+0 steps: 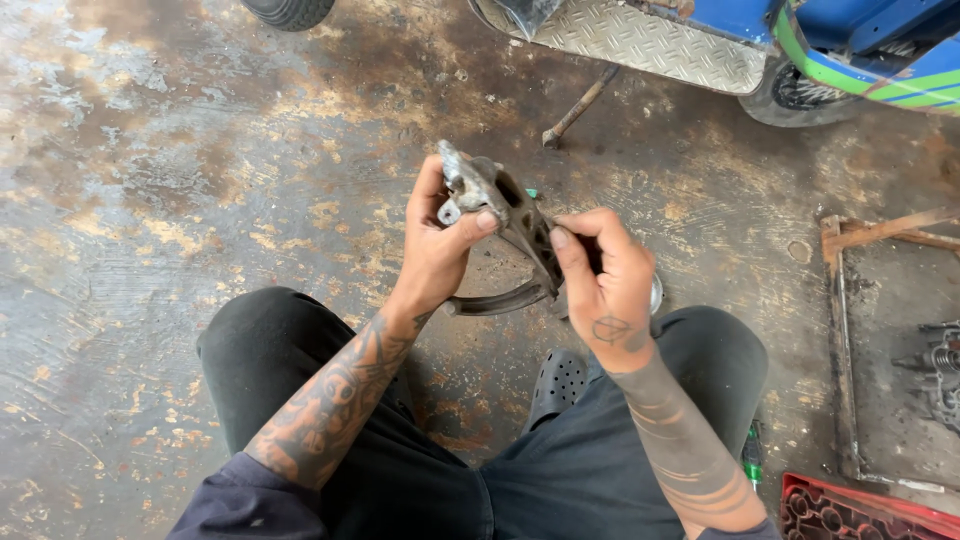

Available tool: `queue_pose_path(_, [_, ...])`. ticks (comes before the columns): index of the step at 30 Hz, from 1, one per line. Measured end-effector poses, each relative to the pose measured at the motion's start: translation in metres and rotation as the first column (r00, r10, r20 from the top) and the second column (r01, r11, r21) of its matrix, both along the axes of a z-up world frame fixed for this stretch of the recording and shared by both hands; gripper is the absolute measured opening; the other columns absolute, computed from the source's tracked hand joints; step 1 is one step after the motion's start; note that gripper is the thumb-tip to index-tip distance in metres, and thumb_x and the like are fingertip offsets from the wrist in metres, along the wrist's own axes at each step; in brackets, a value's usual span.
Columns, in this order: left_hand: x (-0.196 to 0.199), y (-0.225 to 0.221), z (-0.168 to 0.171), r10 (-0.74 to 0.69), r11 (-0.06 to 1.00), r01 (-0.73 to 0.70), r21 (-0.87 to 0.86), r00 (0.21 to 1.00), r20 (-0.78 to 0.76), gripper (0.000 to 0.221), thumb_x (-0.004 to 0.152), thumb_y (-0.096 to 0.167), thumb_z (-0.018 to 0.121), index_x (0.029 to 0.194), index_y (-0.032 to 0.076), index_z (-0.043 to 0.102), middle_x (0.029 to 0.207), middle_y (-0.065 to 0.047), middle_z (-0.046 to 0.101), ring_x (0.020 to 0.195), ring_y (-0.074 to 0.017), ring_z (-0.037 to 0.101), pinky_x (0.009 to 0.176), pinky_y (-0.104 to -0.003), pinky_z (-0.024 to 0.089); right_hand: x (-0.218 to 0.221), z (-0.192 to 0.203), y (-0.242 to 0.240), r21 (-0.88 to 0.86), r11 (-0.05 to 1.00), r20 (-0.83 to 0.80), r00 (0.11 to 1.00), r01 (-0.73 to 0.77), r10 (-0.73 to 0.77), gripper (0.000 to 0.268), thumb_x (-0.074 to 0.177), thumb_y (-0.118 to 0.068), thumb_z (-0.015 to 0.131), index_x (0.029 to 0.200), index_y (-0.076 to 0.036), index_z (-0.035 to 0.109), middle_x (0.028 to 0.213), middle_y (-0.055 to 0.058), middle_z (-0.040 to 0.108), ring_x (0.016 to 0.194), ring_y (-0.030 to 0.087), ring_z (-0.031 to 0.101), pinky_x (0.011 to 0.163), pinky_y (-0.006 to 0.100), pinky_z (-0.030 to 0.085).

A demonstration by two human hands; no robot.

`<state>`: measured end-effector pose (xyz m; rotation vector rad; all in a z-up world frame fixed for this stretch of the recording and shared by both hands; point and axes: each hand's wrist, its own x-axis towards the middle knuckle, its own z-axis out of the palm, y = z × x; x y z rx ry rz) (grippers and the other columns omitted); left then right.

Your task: The person sits on the workshop floor holding a metal motorcycle bracket and files and scrapes its surfaces, using a file and a screwdriver, at times bracing the part against their foot while working different edges and holes.

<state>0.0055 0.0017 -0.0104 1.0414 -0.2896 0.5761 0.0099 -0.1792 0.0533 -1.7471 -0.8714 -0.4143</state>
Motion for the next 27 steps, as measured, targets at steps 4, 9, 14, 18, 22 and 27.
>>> queue_pose_path(4, [-0.003,0.012,-0.003,-0.078,0.995,0.081,-0.050,0.995,0.066,0.044,0.089,0.022,0.081,0.122,0.014,0.054,0.106,-0.011,0.065,0.096,-0.0220,0.069,0.081,-0.034,0.062,-0.007,0.019,-0.007,-0.028,0.999,-0.002,1.000,0.029,-0.029,0.006,0.102,-0.003,0.064,0.101,0.001,0.069,0.076,0.010,0.063,0.063,0.014,0.054,0.054,0.028,0.046])
queue_pose_path(9, [-0.010,0.008,0.005,-0.004,0.997,0.011,-0.081,0.996,0.091,0.059,0.083,0.028,0.086,0.124,0.005,0.050,0.097,-0.010,0.060,0.088,-0.0142,0.064,0.077,-0.030,0.060,-0.018,0.025,-0.006,-0.108,0.993,0.227,0.974,0.045,-0.019,0.011,0.097,0.002,0.067,0.100,-0.001,0.077,0.083,0.012,0.072,0.068,0.022,0.068,0.059,0.033,0.056])
queue_pose_path(14, [-0.012,0.003,0.015,0.023,1.000,-0.024,0.007,0.996,0.084,0.062,0.077,0.035,0.088,0.118,0.005,0.052,0.100,-0.011,0.057,0.087,-0.0138,0.060,0.074,-0.029,0.058,-0.017,0.021,-0.003,-0.127,0.988,0.275,0.960,0.091,-0.054,0.009,0.095,0.001,0.070,0.098,-0.003,0.077,0.084,0.010,0.072,0.068,0.023,0.069,0.059,0.035,0.057])
queue_pose_path(18, [-0.013,0.004,0.020,0.066,0.994,-0.075,0.077,0.991,0.113,0.063,0.078,0.042,0.087,0.115,0.005,0.053,0.103,-0.011,0.056,0.094,-0.0177,0.060,0.083,-0.033,0.055,-0.018,0.027,-0.001,-0.090,0.993,0.325,0.945,0.071,-0.038,0.010,0.096,0.004,0.066,0.093,-0.001,0.075,0.080,0.011,0.068,0.065,0.027,0.067,0.056,0.037,0.057])
queue_pose_path(22, [-0.014,0.008,0.025,0.075,0.986,-0.092,0.135,0.989,0.127,0.064,0.077,0.044,0.088,0.114,0.005,0.053,0.104,-0.012,0.054,0.097,-0.0194,0.058,0.086,-0.035,0.053,-0.022,0.033,-0.002,-0.126,0.984,0.371,0.926,0.128,-0.073,0.012,0.096,0.004,0.066,0.092,-0.002,0.075,0.079,0.010,0.068,0.064,0.025,0.066,0.057,0.036,0.057])
queue_pose_path(27, [-0.017,0.012,0.026,0.106,0.942,-0.152,0.300,0.981,0.164,0.065,0.077,0.046,0.088,0.115,0.005,0.054,0.107,-0.013,0.053,0.103,-0.0243,0.058,0.093,-0.041,0.050,-0.022,0.038,-0.006,-0.166,0.981,0.317,0.947,0.104,-0.046,0.014,0.099,0.001,0.063,0.091,-0.005,0.074,0.078,0.008,0.067,0.064,0.025,0.066,0.056,0.036,0.056])
